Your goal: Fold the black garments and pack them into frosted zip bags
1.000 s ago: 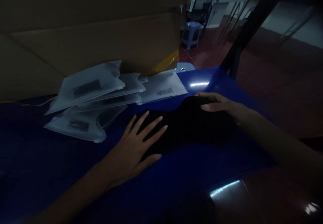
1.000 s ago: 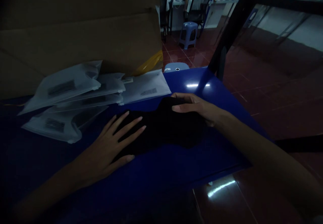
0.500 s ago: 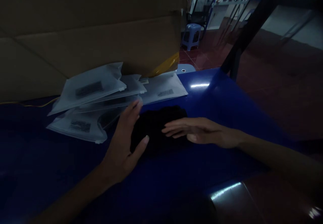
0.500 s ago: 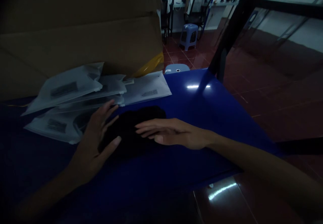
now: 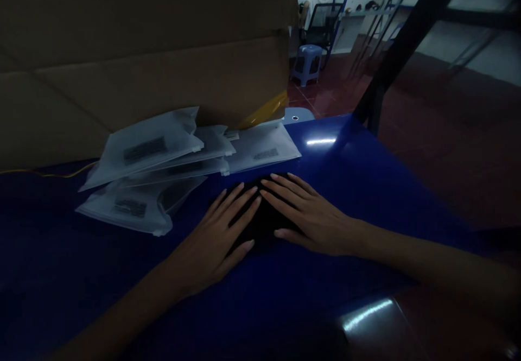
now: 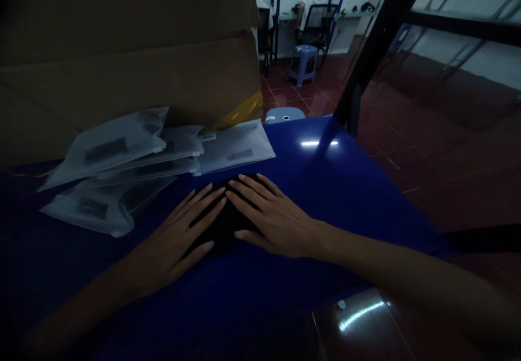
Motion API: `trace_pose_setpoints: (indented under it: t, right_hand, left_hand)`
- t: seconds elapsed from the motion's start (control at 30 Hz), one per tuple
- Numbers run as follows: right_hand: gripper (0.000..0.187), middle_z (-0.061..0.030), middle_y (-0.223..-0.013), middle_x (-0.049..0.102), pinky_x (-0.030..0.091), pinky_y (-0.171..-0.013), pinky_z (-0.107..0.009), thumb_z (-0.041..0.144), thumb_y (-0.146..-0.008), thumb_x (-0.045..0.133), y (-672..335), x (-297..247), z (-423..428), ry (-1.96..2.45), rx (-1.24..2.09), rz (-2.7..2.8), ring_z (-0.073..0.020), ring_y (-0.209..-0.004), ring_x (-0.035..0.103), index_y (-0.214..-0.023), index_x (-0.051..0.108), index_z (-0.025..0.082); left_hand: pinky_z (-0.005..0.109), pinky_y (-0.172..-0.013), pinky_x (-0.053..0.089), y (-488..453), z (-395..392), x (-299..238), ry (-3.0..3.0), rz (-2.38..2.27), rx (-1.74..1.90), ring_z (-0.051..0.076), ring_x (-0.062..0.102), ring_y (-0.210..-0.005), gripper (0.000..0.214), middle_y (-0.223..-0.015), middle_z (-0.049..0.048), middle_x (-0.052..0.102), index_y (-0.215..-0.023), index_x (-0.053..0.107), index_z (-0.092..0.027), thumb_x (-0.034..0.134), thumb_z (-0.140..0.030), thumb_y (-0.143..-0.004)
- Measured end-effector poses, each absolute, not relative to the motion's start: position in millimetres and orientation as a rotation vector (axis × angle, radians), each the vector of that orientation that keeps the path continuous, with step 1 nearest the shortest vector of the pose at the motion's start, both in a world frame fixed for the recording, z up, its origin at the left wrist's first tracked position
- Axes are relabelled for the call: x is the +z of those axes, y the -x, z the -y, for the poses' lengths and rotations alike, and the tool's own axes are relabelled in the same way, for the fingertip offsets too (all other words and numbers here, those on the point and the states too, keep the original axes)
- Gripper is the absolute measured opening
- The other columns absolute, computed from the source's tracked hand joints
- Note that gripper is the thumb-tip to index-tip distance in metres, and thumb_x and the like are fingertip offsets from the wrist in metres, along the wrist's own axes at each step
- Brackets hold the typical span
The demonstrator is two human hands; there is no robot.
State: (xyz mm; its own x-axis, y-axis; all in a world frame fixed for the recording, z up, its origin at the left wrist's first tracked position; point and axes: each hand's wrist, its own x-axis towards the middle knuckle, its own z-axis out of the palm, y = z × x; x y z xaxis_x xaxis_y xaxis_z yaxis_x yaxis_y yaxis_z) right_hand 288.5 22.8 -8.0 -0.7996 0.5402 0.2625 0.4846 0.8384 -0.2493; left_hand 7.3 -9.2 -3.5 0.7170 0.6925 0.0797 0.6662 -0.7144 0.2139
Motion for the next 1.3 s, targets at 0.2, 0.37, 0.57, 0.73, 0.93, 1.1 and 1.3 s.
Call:
trace_pose_setpoints:
  t: [0.2,0.37,0.57,0.73,0.93,1.1,1.3]
  right_hand:
    - [0.069,-0.0116,-0.172,0.023,0.017,-0.13,-0.059,0.051,-0.108,0.042,-295,-11,-27,0.854,0.215,2.742,-0.0282,-0.161,0.015,-0.165,0.022,0.018]
    - [0.067,-0.0101,-0.171,0.024,0.021,-0.129,-0.061,0.047,-0.108,0.045,-298,-9,-28,0.864,0.251,2.738,-0.0287,-0.16,0.017,-0.166,0.02,0.023]
    - [0.063,-0.0086,-0.172,0.023,0.02,-0.129,-0.06,0.047,-0.109,0.04,-300,-7,-30,0.876,0.289,2.741,-0.0276,-0.16,0.016,-0.166,0.021,0.025]
    - [0.056,-0.0071,-0.171,0.026,0.021,-0.129,-0.059,0.041,-0.112,0.031,-302,-5,-33,0.886,0.37,2.736,-0.025,-0.16,0.017,-0.164,0.025,0.023]
    - [0.054,-0.007,-0.171,0.03,0.024,-0.128,-0.057,0.034,-0.111,0.033,-304,-6,-35,0.89,0.262,2.752,-0.0248,-0.159,0.022,-0.163,0.029,0.023]
    - [0.055,-0.0127,-0.169,0.033,0.029,-0.126,-0.058,0.031,-0.107,0.04,-307,-7,-38,0.981,0.125,2.709,-0.0308,-0.158,0.024,-0.16,0.036,0.018]
    - [0.077,-0.021,-0.136,0.058,0.055,-0.093,-0.055,0.067,-0.098,0.048,-308,-5,-37,1.456,-0.082,2.399,-0.0372,-0.116,0.059,-0.152,0.045,0.011]
  left_hand:
    - [0.064,-0.126,0.027,-6,6,-2,-2.772,-1.06,0.198,0.036,0.013,-0.161,0.071,-0.175,0.0067,0.012,-0.167,0.009,-0.031,0.044,-0.048,-0.108]
    - [0.063,-0.126,0.027,-6,6,-3,-2.771,-1.06,0.218,0.036,0.015,-0.16,0.071,-0.175,0.0065,0.014,-0.167,0.011,-0.032,0.046,-0.049,-0.107]
    - [0.064,-0.126,0.026,-5,6,-3,-2.757,-1.056,0.249,0.037,0.016,-0.16,0.072,-0.175,0.0066,0.013,-0.167,0.011,-0.033,0.047,-0.049,-0.107]
    - [0.063,-0.126,0.028,-2,4,-3,-2.78,-1.0,0.302,0.037,0.023,-0.158,0.069,-0.174,0.0083,0.02,-0.166,0.018,-0.032,0.048,-0.048,-0.106]
    - [0.06,-0.125,0.033,-3,7,1,-2.809,-0.983,0.346,0.034,0.027,-0.157,0.059,-0.171,0.0091,0.025,-0.163,0.03,-0.029,0.046,-0.038,-0.108]
    - [0.045,-0.119,0.046,-4,10,6,-2.814,-0.956,0.508,0.028,0.035,-0.153,0.039,-0.163,0.0134,0.037,-0.142,0.055,-0.019,0.047,-0.015,-0.104]
    - [0.053,-0.116,0.049,0,6,7,-2.855,-0.827,0.473,0.034,0.036,-0.152,0.041,-0.155,0.0141,0.049,-0.143,0.057,-0.017,0.055,-0.028,-0.104]
